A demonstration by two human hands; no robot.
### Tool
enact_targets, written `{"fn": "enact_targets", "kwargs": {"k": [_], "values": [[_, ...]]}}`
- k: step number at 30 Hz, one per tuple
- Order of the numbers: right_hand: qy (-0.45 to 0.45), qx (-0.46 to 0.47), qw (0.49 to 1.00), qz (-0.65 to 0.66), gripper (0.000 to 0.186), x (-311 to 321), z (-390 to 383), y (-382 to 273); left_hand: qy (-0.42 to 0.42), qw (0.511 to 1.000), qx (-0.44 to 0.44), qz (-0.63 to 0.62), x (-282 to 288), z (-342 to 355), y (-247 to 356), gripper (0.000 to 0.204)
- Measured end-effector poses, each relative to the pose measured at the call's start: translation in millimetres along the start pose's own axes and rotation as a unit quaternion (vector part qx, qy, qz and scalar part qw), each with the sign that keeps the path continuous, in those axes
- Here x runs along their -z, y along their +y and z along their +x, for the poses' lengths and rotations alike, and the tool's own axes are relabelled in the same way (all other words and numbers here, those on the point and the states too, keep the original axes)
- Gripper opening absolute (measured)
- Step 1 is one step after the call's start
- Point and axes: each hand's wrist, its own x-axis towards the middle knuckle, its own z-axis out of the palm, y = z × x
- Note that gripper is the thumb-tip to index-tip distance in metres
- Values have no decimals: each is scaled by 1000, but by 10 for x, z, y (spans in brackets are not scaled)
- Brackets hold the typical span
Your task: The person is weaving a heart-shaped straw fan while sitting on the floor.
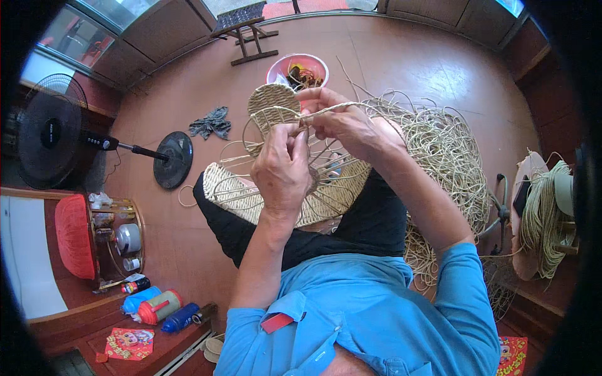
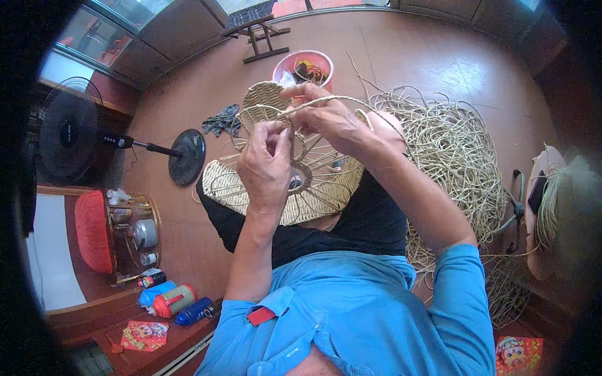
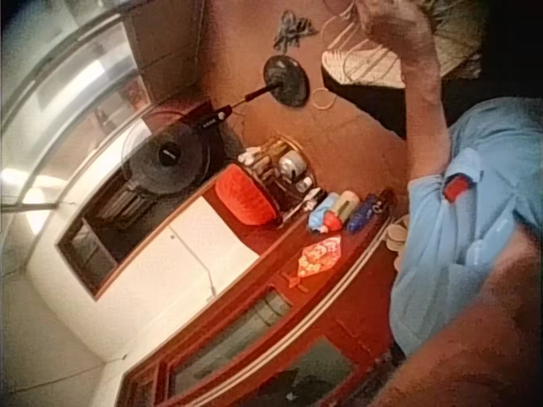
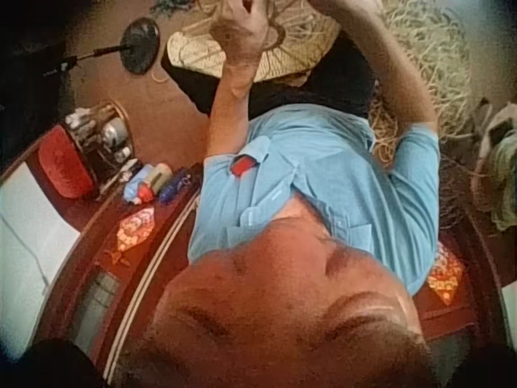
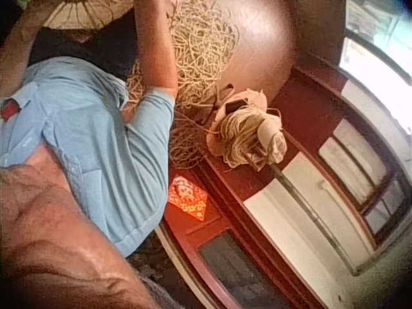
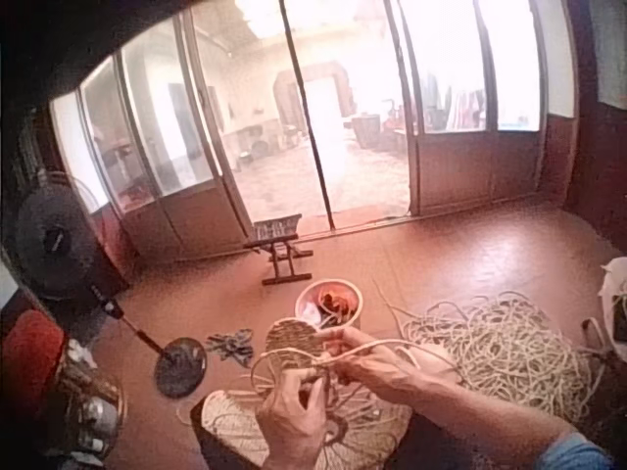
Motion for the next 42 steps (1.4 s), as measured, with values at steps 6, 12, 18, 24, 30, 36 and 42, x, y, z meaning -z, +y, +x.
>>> {"fn": "enact_targets", "kwargs": {"k": [6,12,18,24,30,36,42], "values": [[57,-103,961,252,38,-135,55,147,22,998,-65,-6,-47,26,-49,18],[30,-99,877,469,41,-142,-7,173,18,996,-84,4,-74,35,-68,18],[1,-122,918,378,36,55,-123,-40,39,978,-188,81,-128,127,-12,19],[120,-129,956,236,40,1155,-517,0,18,978,-159,131,-190,170,-13,17],[230,-144,939,211,19,2820,-1332,68,38,983,-161,80,-193,142,-107,19],[617,-151,770,63,16,5208,-3324,554,42,988,-149,27,-155,201,-7,18],[726,-147,638,210,9,5711,-4395,573,60,989,-103,-88,-4,113,-205,10]]}}
